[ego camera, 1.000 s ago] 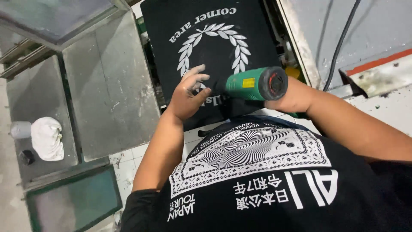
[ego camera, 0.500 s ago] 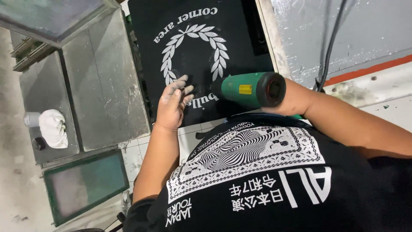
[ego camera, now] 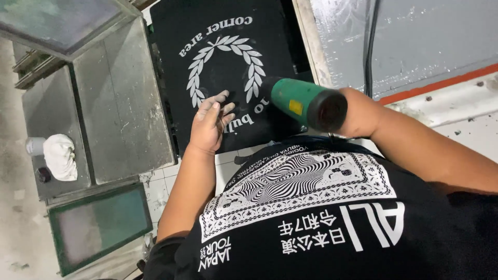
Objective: Drying ink on a shirt with a heat gun and then applying a new layer of ink using a screen and squeegee.
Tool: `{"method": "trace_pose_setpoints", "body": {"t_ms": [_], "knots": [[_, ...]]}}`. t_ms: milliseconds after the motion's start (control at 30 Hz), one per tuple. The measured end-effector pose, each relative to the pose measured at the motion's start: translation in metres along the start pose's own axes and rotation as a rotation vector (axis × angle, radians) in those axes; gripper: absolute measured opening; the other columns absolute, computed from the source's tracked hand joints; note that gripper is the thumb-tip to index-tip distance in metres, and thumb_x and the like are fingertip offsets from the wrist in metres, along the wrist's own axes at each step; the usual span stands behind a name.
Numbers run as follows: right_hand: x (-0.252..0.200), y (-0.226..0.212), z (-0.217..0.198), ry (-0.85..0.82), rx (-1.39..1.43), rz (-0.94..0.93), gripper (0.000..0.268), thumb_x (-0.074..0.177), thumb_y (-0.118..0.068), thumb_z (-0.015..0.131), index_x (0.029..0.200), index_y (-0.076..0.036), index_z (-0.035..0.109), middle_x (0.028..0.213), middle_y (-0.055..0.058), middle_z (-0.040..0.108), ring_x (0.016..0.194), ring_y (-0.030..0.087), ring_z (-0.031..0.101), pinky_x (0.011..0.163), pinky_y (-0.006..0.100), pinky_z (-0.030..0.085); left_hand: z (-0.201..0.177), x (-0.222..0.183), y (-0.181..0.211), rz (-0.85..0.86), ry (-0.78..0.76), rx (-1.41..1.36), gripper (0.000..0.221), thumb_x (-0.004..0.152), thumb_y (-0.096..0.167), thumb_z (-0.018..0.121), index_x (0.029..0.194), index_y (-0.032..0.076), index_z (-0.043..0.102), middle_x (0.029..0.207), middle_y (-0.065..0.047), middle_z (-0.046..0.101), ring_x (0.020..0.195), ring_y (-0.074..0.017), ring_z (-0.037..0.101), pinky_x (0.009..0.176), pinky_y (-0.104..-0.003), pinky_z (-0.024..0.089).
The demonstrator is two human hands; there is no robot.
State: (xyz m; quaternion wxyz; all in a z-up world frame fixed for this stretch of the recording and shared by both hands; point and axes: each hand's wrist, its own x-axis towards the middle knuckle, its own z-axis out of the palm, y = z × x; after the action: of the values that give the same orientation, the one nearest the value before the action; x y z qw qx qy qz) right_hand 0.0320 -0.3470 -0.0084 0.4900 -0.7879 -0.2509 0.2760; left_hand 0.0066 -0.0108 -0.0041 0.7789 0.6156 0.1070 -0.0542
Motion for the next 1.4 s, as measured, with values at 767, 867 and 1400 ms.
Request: {"method": "trace_pose_setpoints", "body": {"t_ms": [767, 867, 1400], "knots": [[0.096, -0.076, 0.088, 0.212, -0.118, -0.046, 0.039, 0.058, -0.054, 0.074, 0.085, -0.027, 0.064, 0.084, -0.008, 0.068, 0.09, 0.014, 0.065, 0.08, 0.028, 0.048, 0.019, 0.041, -0.018, -0.387, 0.194, -0.785, 0.07, 0.074, 0.059, 0.058, 0.113, 0.002, 0.054, 0.113, -0.026, 0.057, 0.097, -0.0389, 0.061, 0.089, -0.051, 0.048], [0.125, -0.084, 0.104, 0.25, -0.234, -0.064, 0.04, 0.057, -0.058, 0.073, 0.083, -0.031, 0.061, 0.081, -0.012, 0.066, 0.087, 0.012, 0.065, 0.078, 0.026, 0.048, 0.0, 0.056, -0.006, -0.387, 0.234, -0.889, 0.057, 0.075, 0.047, 0.064, 0.107, 0.001, 0.055, 0.108, -0.024, 0.061, 0.095, -0.0346, 0.063, 0.086, -0.045, 0.051], [0.122, -0.126, 0.085, 0.498, -0.327, -0.06, 0.042, 0.055, -0.054, 0.073, 0.085, -0.027, 0.06, 0.08, -0.007, 0.065, 0.086, 0.018, 0.064, 0.078, 0.031, 0.048, 0.026, 0.079, 0.095, -0.145, -0.322, -0.716, 0.064, 0.057, 0.054, 0.062, 0.093, 0.0, 0.064, 0.081, -0.012, 0.065, 0.072, -0.0288, 0.061, 0.069, -0.04, 0.051]]}}
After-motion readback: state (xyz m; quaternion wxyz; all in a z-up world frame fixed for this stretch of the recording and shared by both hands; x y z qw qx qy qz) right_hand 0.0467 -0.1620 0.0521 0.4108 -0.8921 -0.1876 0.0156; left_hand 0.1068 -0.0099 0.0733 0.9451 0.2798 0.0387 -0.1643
